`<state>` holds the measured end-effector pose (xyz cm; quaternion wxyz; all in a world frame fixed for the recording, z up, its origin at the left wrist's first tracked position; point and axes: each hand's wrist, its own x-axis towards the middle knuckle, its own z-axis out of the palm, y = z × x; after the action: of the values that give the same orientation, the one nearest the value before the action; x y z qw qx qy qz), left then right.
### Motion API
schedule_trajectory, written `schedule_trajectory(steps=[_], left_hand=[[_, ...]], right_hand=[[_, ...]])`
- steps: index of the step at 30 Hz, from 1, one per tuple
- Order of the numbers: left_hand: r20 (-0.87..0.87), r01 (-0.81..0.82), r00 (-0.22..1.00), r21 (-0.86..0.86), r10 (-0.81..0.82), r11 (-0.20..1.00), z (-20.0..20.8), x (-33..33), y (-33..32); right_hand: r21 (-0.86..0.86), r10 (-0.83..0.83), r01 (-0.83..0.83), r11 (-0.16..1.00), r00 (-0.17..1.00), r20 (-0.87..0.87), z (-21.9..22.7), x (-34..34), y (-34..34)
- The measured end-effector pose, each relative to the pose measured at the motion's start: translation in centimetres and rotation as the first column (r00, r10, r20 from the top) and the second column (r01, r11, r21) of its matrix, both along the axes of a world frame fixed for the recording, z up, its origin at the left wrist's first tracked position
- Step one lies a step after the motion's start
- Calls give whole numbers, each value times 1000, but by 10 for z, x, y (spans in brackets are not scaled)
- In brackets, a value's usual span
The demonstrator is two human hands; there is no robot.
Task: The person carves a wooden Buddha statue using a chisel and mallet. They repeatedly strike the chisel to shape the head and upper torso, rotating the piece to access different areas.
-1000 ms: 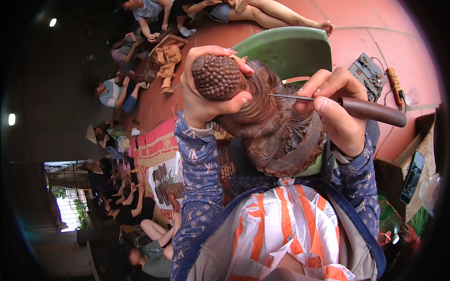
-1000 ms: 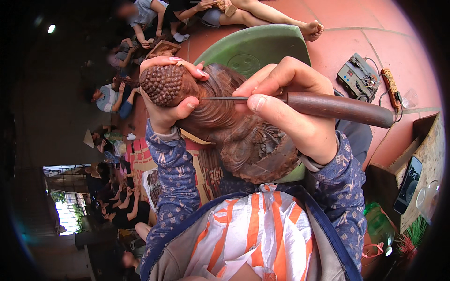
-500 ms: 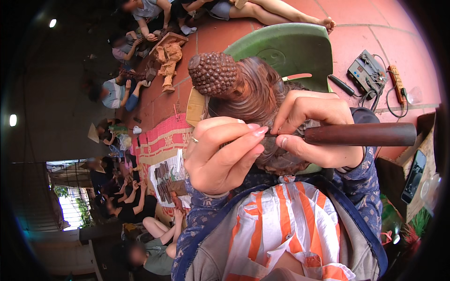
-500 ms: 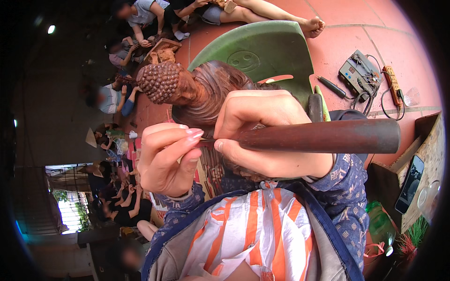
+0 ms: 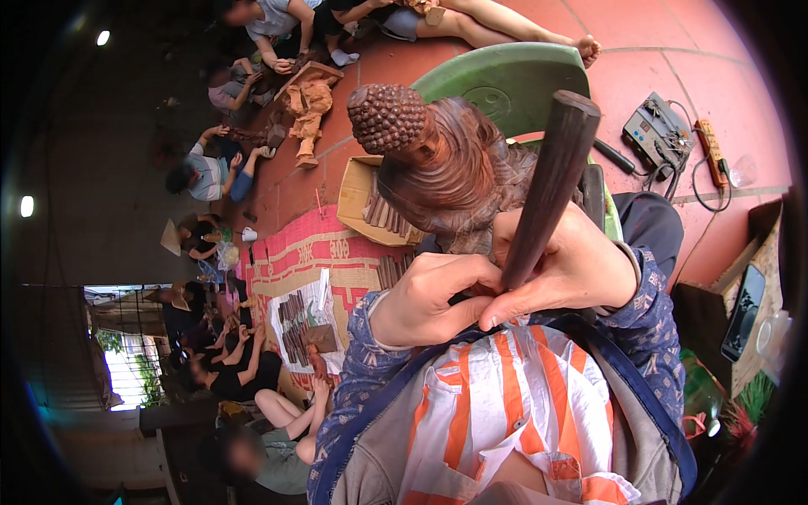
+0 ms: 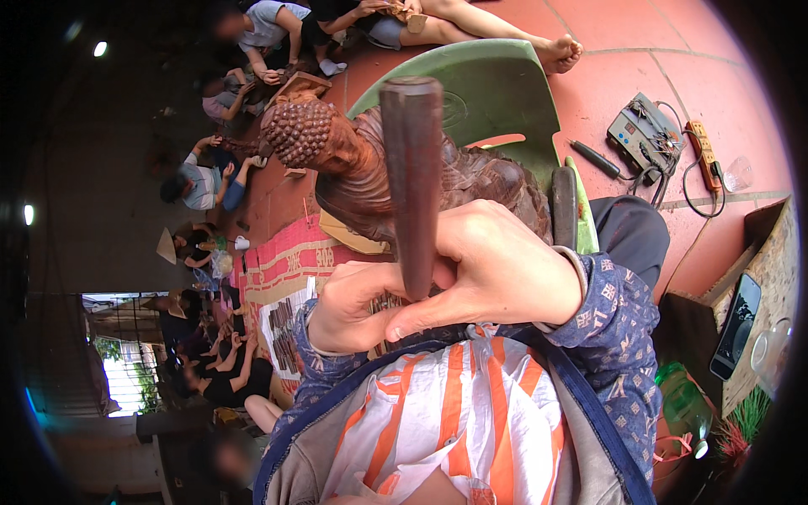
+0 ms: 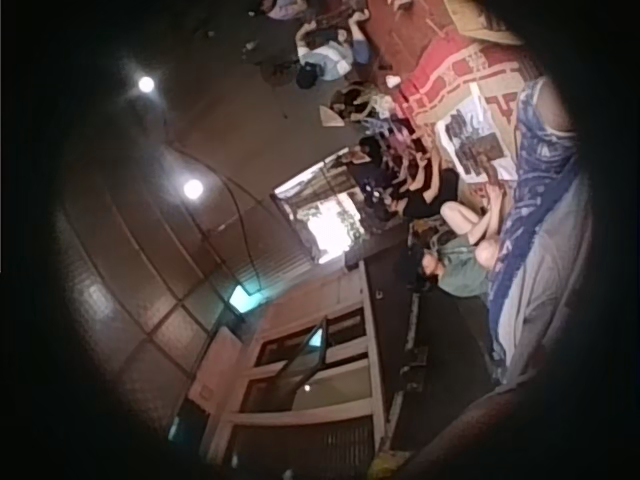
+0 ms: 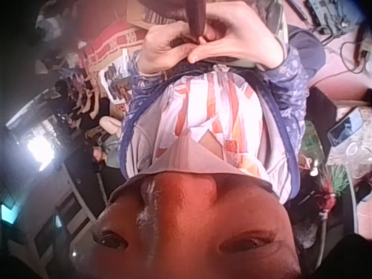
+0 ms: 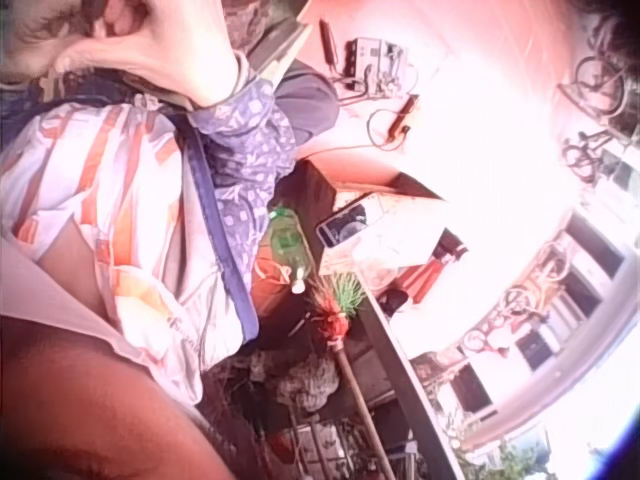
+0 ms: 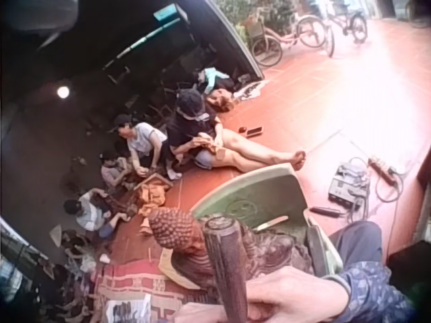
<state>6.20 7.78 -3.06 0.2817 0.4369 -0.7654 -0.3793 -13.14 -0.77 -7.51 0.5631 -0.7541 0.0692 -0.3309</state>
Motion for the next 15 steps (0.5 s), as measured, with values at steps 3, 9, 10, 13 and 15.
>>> schedule_trajectory(steps=[3, 9, 10, 13, 15], left_hand=[[-118, -180, 977, -29, 175, 983, -5, 7, 8], [-476, -326, 840, -59, 260, 944, -7, 6, 19], [-485, -324, 836, -59, 257, 944, -7, 6, 19], [-336, -280, 915, -134, 223, 951, 0, 12, 18], [-233, -226, 955, -170, 184, 959, 7, 18, 17]], right_hand=[[68, 4, -8, 998, 999, 50, -7, 2, 4], [-42, -89, 97, 994, 983, 162, -19, 12, 10], [-79, -108, 122, 989, 980, 169, -20, 12, 10], [-144, -128, 150, 978, 980, 150, -19, 13, 9], [-193, -140, 164, 967, 981, 134, -16, 14, 8]])
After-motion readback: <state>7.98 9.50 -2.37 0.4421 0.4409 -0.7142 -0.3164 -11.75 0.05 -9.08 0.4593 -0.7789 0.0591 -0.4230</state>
